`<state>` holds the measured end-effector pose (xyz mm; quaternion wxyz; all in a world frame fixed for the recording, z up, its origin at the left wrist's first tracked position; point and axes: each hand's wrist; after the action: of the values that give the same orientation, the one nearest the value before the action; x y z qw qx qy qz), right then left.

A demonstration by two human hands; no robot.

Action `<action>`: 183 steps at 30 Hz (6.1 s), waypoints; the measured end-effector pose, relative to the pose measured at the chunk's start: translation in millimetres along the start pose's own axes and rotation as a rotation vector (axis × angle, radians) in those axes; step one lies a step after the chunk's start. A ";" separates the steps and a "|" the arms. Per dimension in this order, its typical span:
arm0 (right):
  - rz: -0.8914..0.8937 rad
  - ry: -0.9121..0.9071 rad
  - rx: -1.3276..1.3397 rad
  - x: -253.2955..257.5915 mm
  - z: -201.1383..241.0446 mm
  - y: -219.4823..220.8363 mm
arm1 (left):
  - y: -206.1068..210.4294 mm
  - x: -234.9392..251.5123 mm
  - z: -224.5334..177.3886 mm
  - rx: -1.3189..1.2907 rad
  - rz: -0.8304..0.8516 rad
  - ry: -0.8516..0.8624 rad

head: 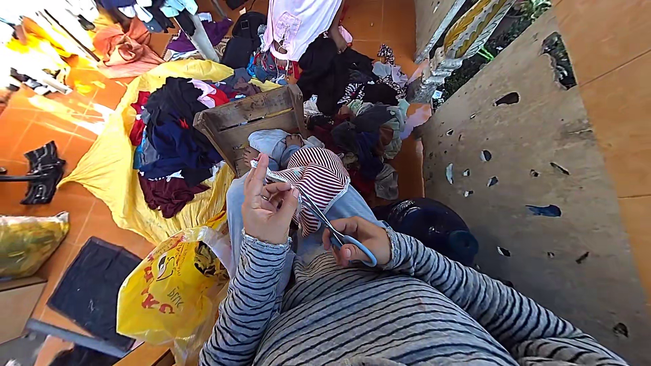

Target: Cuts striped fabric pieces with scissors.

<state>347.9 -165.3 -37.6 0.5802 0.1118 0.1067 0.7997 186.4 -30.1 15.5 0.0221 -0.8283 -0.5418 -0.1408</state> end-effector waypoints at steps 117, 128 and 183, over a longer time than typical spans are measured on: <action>0.192 -0.116 0.147 26.7 -0.6 -4.9 | -28.1 -7.8 -23.1 -0.064 0.277 -0.017; 0.331 -0.035 0.272 23.9 7.3 -9.5 | -35.7 -2.6 -29.3 -0.080 0.288 -0.074; -0.520 -0.156 -0.472 5.3 6.1 -17.8 | -147.7 -24.0 -44.2 1.163 0.472 -0.587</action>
<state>364.3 -154.6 -36.9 0.7806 0.0044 -0.1007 0.6169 34.7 1.0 34.6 0.3450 -0.7815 -0.3183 0.4111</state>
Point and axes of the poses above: each hand's wrist, its own x-axis towards the middle knuckle, its own y-axis out of the palm, z = x × y, and after that the axes turned 1 degree about -x, right-handed
